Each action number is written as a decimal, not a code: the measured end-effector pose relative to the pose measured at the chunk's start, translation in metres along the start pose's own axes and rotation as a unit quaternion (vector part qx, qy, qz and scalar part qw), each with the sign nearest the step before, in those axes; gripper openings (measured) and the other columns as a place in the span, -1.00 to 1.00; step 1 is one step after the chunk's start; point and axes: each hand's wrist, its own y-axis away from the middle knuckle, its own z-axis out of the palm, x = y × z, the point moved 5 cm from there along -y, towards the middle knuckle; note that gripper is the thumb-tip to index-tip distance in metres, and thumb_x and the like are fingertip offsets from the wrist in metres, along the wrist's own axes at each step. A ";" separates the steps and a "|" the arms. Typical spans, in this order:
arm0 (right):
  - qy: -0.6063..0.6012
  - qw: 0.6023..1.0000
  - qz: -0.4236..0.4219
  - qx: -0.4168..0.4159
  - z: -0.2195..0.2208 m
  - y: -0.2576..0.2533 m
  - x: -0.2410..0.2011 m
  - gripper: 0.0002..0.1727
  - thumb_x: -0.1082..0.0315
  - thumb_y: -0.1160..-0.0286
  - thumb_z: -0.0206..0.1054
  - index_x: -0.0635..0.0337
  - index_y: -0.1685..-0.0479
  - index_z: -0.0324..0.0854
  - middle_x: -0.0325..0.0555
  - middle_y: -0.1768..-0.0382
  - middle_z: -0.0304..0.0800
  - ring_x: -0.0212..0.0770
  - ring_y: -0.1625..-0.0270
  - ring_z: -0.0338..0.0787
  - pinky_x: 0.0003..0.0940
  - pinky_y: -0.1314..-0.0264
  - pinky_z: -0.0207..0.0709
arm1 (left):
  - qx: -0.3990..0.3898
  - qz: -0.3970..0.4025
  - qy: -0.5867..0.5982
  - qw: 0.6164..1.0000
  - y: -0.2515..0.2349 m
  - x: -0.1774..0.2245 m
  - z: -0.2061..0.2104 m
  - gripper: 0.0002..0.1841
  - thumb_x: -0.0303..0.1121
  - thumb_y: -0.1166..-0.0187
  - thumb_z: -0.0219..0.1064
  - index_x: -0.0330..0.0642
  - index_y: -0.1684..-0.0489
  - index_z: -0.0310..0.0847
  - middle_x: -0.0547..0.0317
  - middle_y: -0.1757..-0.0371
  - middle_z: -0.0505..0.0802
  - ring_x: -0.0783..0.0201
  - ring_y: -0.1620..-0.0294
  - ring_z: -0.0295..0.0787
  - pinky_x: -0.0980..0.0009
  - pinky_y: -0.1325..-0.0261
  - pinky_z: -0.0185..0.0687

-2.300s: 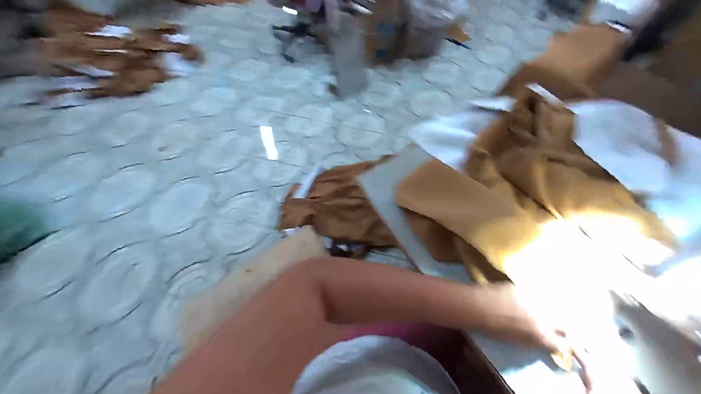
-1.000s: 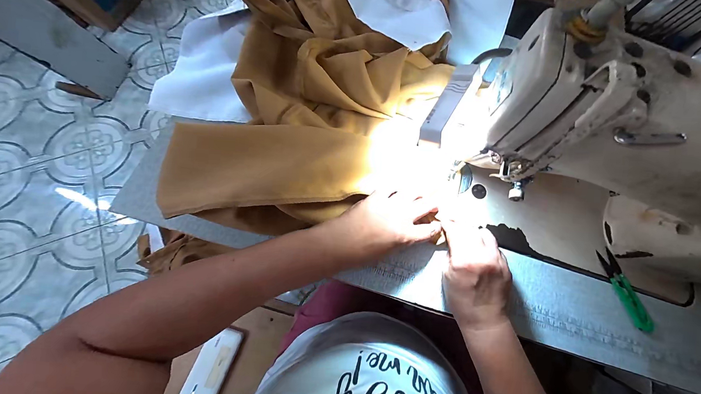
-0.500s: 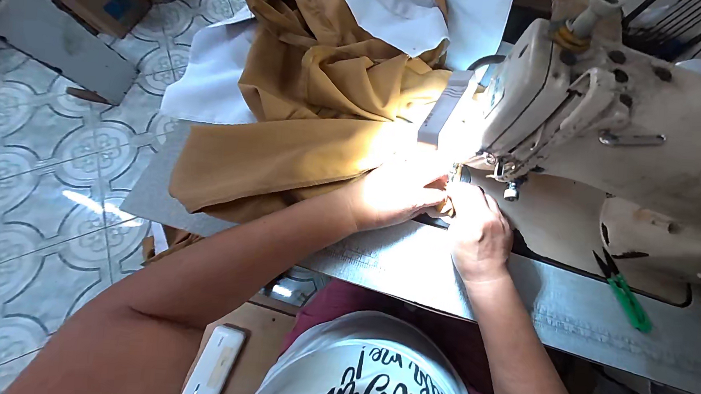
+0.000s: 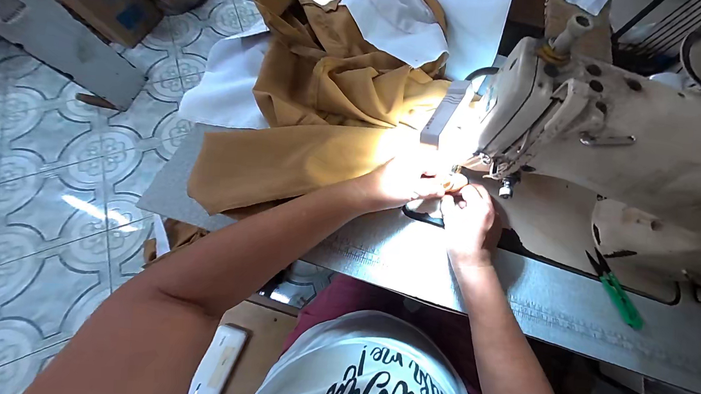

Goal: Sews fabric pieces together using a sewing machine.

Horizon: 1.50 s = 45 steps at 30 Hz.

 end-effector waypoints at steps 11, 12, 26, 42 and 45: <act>-0.216 0.955 0.169 -0.117 -0.037 0.066 -0.003 -0.75 0.42 -0.50 0.40 0.34 -0.06 0.56 -0.23 0.50 0.74 -0.50 0.60 0.71 -0.59 0.51 0.65 | -0.045 0.222 -0.306 0.925 0.042 0.035 0.005 -0.71 -0.49 -0.68 0.14 0.00 0.24 0.85 0.23 -0.04 0.90 0.07 -0.42 0.69 -0.08 -0.37 0.51; -0.129 0.983 0.108 -0.078 -0.042 0.064 -0.006 -0.75 0.35 -0.50 0.39 0.32 -0.03 0.63 -0.19 0.39 0.79 -0.46 0.51 0.73 -0.53 0.40 0.67 | -0.052 0.218 -0.314 0.923 0.046 0.035 0.008 -0.70 -0.48 -0.68 0.13 0.01 0.23 0.84 0.24 -0.03 0.88 0.07 -0.43 0.66 -0.07 -0.35 0.50; 0.002 0.999 0.023 -0.040 -0.030 0.047 -0.023 -0.83 0.49 -0.30 0.46 0.32 0.15 0.77 0.02 0.36 0.80 -0.09 0.36 0.79 -0.14 0.26 0.69 | -0.008 0.169 -0.383 0.908 0.059 0.038 0.027 -0.70 -0.44 -0.66 0.21 0.19 -0.03 0.86 0.16 0.09 0.86 0.00 -0.24 0.75 -0.18 -0.25 0.51; 0.115 0.988 -0.065 -0.079 -0.029 0.056 -0.029 -0.82 0.32 -0.47 0.42 0.14 0.10 0.89 0.04 -0.10 0.83 0.08 -0.14 0.83 -0.07 -0.09 0.74 | -0.082 0.099 -0.388 0.913 0.063 0.040 0.023 -0.63 -0.42 -0.68 0.22 0.39 -0.14 0.82 0.09 -0.20 0.81 -0.21 -0.59 0.49 -0.75 -0.56 -0.36; 0.146 0.983 -0.080 -0.074 -0.028 0.058 -0.030 -0.79 0.31 -0.50 0.37 0.09 0.06 0.90 -0.06 -0.08 0.90 0.06 -0.14 0.85 -0.07 -0.02 0.74 | -0.081 0.100 -0.395 0.910 0.062 0.039 0.023 -0.61 -0.43 -0.68 0.22 0.43 -0.15 0.82 0.08 -0.23 0.80 -0.23 -0.58 0.48 -0.75 -0.55 -0.37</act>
